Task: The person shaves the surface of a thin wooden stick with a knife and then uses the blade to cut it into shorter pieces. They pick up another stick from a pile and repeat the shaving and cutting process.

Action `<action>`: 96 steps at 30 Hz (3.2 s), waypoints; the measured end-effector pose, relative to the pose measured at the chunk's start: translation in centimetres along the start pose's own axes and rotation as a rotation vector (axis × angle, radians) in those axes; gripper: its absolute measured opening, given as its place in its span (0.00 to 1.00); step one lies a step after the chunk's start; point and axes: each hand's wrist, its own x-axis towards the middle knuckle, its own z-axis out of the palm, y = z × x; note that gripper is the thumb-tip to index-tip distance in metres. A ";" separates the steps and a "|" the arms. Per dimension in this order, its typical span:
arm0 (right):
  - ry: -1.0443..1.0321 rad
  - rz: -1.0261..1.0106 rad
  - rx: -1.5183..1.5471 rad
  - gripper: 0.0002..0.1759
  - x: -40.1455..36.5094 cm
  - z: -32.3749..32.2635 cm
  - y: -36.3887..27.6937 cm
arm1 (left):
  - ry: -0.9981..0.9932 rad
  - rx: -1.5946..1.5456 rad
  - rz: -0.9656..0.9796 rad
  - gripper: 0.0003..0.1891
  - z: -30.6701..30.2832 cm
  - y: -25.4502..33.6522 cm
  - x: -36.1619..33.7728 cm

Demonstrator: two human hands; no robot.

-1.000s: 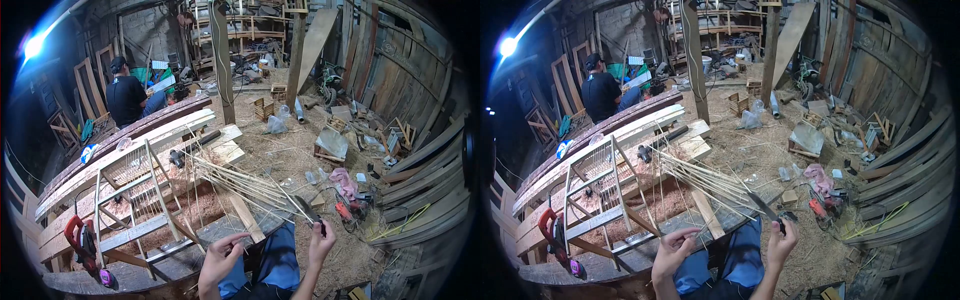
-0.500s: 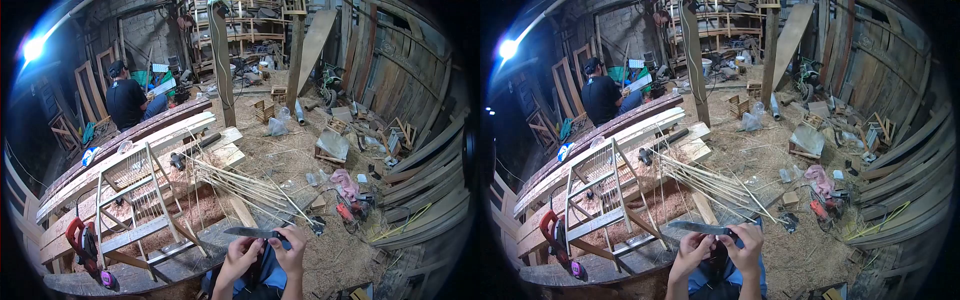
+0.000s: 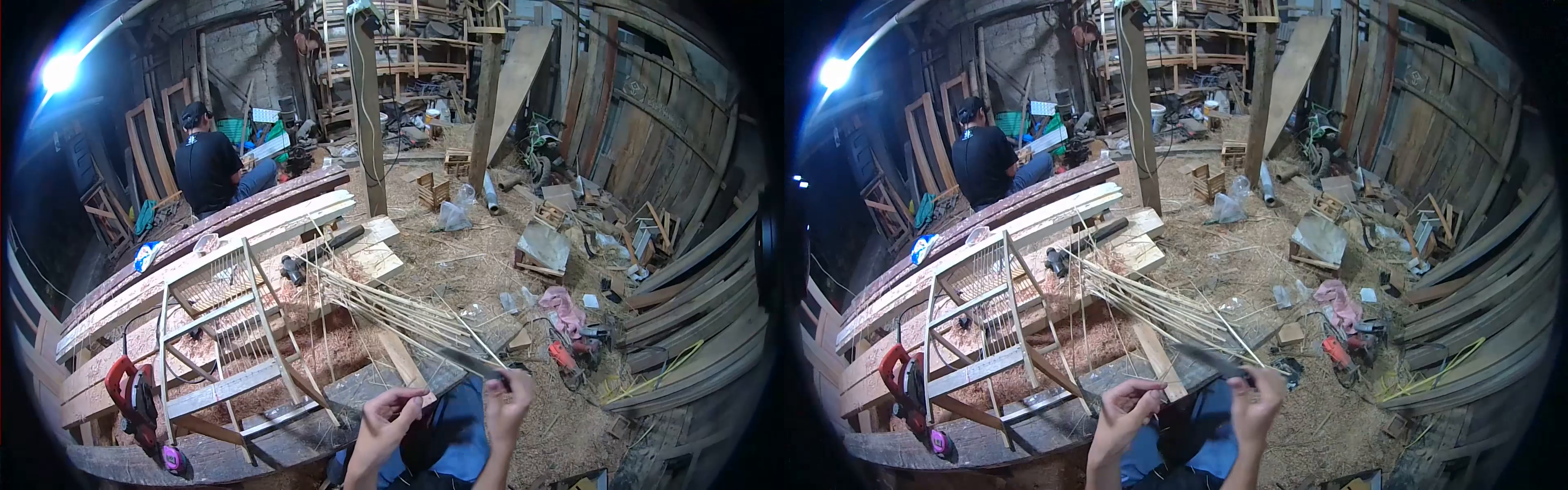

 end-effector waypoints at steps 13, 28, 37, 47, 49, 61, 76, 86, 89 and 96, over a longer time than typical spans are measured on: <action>-0.102 0.029 0.148 0.24 -0.2 0.9 -3.5 | -0.009 -0.147 -0.077 0.14 0.3 0.2 0.3; -0.315 -0.229 0.128 0.20 -0.6 2.6 -5.8 | 0.026 -0.062 0.038 0.13 -0.3 -1.0 0.0; -0.207 -0.235 0.136 0.20 -0.5 2.6 -3.1 | 0.023 -0.054 0.004 0.14 -0.4 0.5 -0.7; 0.089 0.311 0.410 0.24 0.5 -1.4 -1.5 | 0.060 0.178 0.082 0.11 0.4 0.7 -0.6; 0.063 0.433 0.669 0.28 0.3 -0.7 -3.8 | 0.020 0.350 0.215 0.11 1.9 0.3 -0.3; -0.138 0.630 0.954 0.10 0.3 -2.4 -3.4 | -0.096 0.370 0.362 0.12 6.1 -2.6 0.1; 0.333 0.448 0.487 0.31 1.4 -6.3 -2.5 | -0.218 0.756 0.471 0.12 10.2 1.0 0.5; 0.245 0.556 0.570 0.24 1.0 -7.1 -0.5 | -0.241 0.954 0.652 0.16 10.4 -0.1 3.2; 0.187 0.623 0.629 0.24 1.3 -7.0 -1.9 | -0.156 1.027 0.734 0.15 9.9 0.4 4.1; 0.429 0.777 0.788 0.21 0.1 -0.9 -4.2 | 0.448 0.631 0.684 0.23 9.3 -0.9 3.3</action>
